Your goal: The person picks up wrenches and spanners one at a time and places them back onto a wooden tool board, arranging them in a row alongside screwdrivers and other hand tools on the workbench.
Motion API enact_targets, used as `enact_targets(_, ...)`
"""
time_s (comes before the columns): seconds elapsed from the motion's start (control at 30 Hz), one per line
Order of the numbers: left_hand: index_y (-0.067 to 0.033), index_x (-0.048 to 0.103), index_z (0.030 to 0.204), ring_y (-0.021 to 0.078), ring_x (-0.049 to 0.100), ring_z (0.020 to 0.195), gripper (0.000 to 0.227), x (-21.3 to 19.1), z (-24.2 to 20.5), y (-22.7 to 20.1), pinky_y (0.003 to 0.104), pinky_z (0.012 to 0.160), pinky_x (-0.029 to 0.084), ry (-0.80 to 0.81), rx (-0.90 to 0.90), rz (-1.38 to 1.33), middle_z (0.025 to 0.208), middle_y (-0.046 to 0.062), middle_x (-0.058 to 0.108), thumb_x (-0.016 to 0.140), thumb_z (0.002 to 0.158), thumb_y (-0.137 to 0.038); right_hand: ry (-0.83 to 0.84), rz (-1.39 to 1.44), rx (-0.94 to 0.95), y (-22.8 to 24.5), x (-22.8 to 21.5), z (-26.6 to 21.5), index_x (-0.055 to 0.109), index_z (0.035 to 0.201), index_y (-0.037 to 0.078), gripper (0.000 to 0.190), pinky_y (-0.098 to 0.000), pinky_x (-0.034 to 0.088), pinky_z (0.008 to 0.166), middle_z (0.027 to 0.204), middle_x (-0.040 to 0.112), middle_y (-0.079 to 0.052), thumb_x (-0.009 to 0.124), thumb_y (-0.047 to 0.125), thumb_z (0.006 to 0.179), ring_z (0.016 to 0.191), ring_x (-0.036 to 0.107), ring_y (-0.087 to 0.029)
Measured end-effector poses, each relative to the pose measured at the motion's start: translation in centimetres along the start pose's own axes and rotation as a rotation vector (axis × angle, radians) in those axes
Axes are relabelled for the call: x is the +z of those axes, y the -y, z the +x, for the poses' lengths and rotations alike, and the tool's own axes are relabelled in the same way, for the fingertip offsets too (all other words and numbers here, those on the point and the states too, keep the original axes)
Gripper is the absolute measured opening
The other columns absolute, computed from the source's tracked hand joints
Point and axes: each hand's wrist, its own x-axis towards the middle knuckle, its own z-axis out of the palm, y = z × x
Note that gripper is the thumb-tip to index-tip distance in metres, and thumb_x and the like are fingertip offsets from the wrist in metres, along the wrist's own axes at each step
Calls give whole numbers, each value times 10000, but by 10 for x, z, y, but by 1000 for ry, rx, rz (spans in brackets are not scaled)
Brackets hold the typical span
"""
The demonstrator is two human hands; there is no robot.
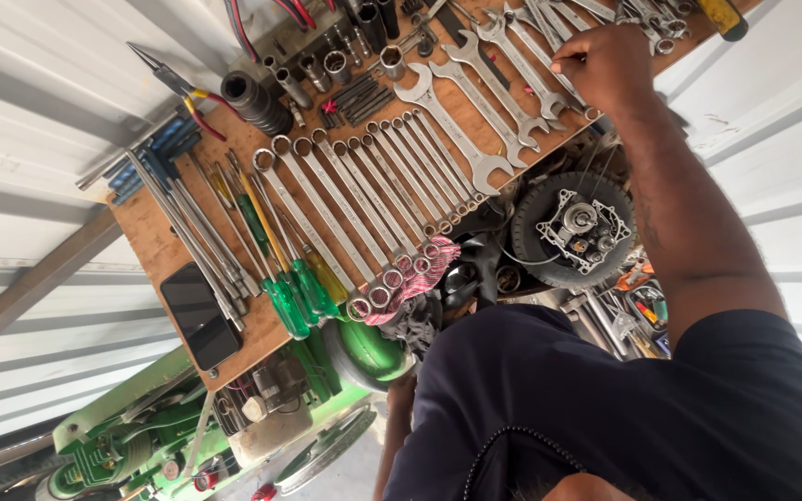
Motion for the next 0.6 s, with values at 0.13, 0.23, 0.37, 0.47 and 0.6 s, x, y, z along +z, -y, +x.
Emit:
enact_targets(0.13, -139, 765, 1229, 214, 731, 1062, 489, 4, -2, -3, 381, 978, 513, 13, -19, -50, 1114, 67, 804, 651, 889, -472, 19, 27, 7, -12, 6, 1, 839, 1027, 183, 103, -346, 583, 723, 931, 780, -38, 868, 248, 953, 755, 732, -185)
enact_targets(0.23, -109, 757, 1235, 205, 756, 1001, 479, 6, 1, -8, 348, 889, 541, 20, -4, -83, 1075, 62, 815, 663, 909, -446, 24, 42, -13, -12, 4, 2, 839, 1038, 181, 112, -343, 586, 739, 932, 780, -43, 859, 236, 943, 763, 737, -185)
enact_targets(0.37, -55, 704, 1283, 223, 751, 861, 448, 10, 2, -13, 328, 672, 588, 76, -72, -454, 1007, 93, 785, 689, 939, -343, 31, 4, -20, -6, -2, 2, 841, 1030, 172, 129, -359, 581, 749, 926, 779, -48, 871, 254, 934, 752, 732, -207)
enact_targets(0.47, -72, 716, 1284, 213, 729, 795, 438, 6, -10, -19, 316, 604, 542, 28, -107, -379, 988, 84, 785, 681, 947, -350, 13, -21, -15, -3, -3, 10, 843, 1015, 171, 131, -376, 573, 739, 915, 775, -50, 862, 269, 930, 752, 726, -225)
enact_targets(0.6, -69, 752, 1233, 216, 768, 810, 435, 7, -20, -12, 337, 683, 593, -7, -120, -345, 1006, 87, 803, 697, 914, -359, -156, -214, -77, -25, 14, 28, 818, 1000, 138, 163, -421, 548, 675, 888, 765, -53, 825, 289, 940, 749, 717, -260)
